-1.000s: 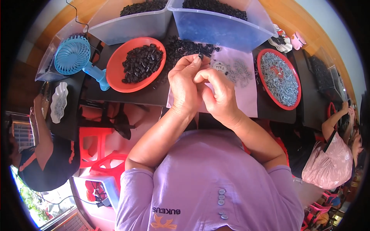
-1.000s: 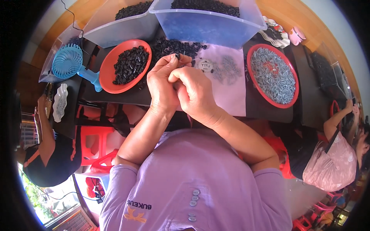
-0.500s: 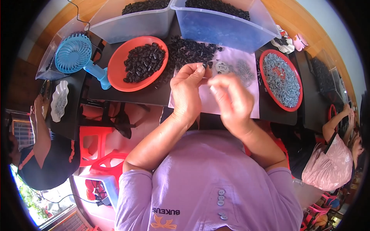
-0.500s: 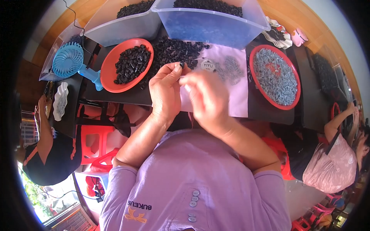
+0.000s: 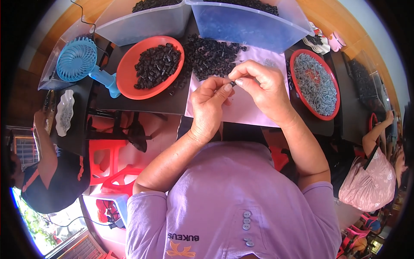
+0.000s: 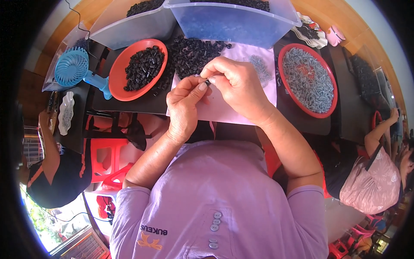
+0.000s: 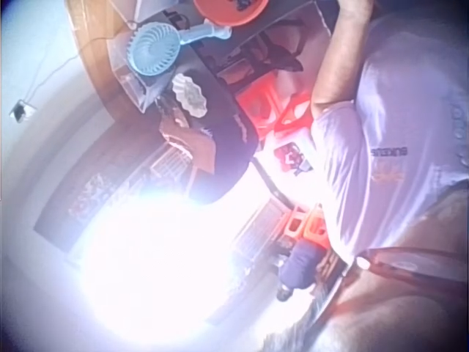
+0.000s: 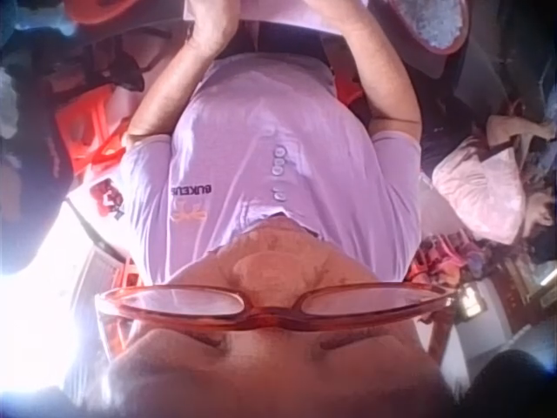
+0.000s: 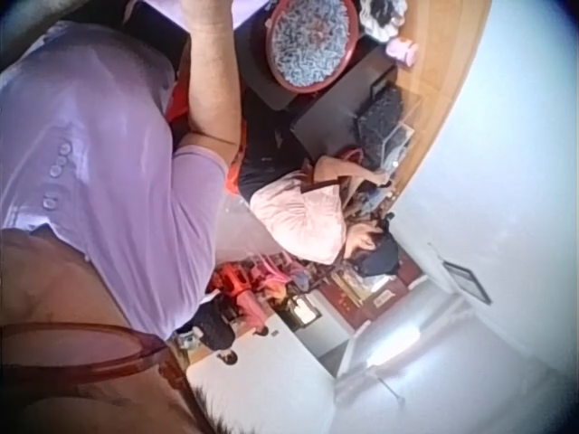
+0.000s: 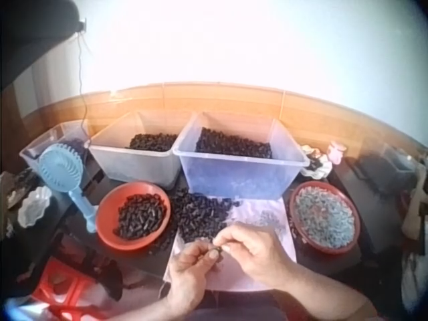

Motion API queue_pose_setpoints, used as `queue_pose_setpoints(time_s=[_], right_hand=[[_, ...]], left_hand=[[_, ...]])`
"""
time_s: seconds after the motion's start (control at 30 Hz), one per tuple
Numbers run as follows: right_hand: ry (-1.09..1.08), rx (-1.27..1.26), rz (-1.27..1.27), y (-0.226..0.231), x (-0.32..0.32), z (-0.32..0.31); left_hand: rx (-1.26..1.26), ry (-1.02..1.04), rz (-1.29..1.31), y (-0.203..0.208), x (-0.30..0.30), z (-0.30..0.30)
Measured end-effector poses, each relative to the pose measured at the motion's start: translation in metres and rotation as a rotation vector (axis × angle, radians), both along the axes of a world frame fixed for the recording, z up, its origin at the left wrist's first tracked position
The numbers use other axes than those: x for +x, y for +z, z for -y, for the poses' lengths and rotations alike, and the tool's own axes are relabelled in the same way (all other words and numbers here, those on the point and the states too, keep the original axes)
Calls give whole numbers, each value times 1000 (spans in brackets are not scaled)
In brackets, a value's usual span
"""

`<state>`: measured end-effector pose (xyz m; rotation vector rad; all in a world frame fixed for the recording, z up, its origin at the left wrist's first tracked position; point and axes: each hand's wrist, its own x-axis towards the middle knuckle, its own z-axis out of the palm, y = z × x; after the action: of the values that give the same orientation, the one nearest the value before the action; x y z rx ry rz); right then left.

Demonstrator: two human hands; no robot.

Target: The person picks and sorts small black plastic components by hand from a pile, placing them into small plastic bags.

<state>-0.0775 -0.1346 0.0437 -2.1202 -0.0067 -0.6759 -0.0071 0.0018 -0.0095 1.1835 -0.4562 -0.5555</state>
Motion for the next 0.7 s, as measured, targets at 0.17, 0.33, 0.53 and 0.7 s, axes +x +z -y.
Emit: queue_pose_setpoints(time_s=[0.17,0.33,0.53,0.7], right_hand=[[10,151,-34,-7,2,-1],[25,299,-103,-6,3,1],[29,400,-143,-4,4,1],[-10,349,-152,-3,3,1]], left_hand=[[6,28,43,-1,-1,-2],[23,8,18,0,2,-5],[-18,-26,-61,-1,6,-6],[-36,-50,-56,-3,7,-7]])
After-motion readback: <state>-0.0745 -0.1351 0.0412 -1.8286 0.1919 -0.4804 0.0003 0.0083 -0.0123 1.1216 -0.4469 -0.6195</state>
